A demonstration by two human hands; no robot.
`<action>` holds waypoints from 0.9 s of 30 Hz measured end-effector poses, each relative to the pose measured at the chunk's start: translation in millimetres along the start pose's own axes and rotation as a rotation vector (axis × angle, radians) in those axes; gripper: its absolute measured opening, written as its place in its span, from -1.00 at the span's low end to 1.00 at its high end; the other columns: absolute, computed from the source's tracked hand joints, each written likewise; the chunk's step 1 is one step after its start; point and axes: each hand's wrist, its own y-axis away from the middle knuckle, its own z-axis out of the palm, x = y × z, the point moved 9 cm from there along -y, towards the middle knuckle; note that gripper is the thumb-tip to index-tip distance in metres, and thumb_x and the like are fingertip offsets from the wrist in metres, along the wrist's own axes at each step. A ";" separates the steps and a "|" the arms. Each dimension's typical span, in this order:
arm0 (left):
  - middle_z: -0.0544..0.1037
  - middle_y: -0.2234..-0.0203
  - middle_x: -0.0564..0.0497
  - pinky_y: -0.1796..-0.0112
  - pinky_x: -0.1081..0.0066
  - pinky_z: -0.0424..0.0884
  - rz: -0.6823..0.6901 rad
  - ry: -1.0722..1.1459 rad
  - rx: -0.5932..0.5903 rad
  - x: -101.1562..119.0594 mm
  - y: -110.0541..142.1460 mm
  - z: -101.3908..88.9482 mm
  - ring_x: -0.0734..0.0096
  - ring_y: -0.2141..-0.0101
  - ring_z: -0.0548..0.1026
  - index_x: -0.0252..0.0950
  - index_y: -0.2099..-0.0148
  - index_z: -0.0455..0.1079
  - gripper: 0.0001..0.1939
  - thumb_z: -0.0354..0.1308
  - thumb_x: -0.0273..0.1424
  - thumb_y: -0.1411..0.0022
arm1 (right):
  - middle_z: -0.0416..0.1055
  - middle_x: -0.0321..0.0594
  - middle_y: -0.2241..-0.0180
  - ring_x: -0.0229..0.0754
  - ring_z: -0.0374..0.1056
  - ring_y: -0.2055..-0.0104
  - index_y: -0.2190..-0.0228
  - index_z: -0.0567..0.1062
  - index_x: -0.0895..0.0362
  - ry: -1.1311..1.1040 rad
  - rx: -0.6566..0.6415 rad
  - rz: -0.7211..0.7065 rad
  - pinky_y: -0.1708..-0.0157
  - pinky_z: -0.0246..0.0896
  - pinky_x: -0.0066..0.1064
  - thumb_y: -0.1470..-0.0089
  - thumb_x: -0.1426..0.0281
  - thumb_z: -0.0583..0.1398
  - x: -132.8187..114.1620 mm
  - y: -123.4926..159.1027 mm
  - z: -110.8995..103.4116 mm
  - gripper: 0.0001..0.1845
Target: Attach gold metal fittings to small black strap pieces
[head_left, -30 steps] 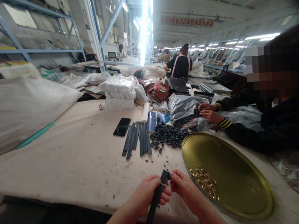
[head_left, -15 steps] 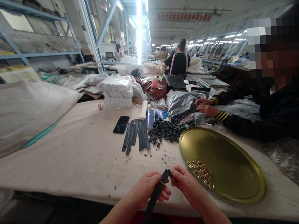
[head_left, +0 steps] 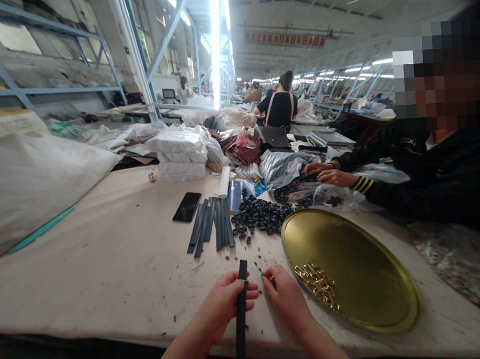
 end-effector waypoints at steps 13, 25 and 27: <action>0.48 0.20 -0.04 0.45 0.57 0.31 0.325 0.263 0.318 70.7 -13.3 -53.1 0.54 0.36 0.42 -0.27 0.16 0.28 -0.85 -0.02 -0.47 -0.20 | 0.41 -0.35 0.45 -0.42 0.24 0.54 0.46 0.35 0.13 -0.882 -0.087 0.594 0.50 0.19 -0.58 0.25 0.29 0.33 31.0 27.9 21.9 -0.69; 0.47 0.21 0.02 0.41 0.55 0.36 0.513 0.456 0.391 97.1 -25.8 -44.0 0.52 0.30 0.43 -0.23 0.23 0.28 -0.87 -0.05 -0.52 -0.20 | 0.40 -0.35 0.55 -0.44 0.30 0.52 0.52 0.42 0.21 -0.985 -0.055 0.607 0.44 0.31 -0.62 0.23 0.30 0.34 36.0 32.7 42.7 -0.73; 0.47 0.22 0.00 0.43 0.55 0.36 0.519 0.452 0.405 95.2 -29.7 -40.7 0.51 0.31 0.44 -0.23 0.22 0.27 -0.87 -0.05 -0.51 -0.20 | 0.44 -0.31 0.49 -0.43 0.32 0.50 0.51 0.43 0.21 -1.017 -0.031 0.584 0.43 0.32 -0.61 0.23 0.29 0.34 32.1 33.2 42.7 -0.73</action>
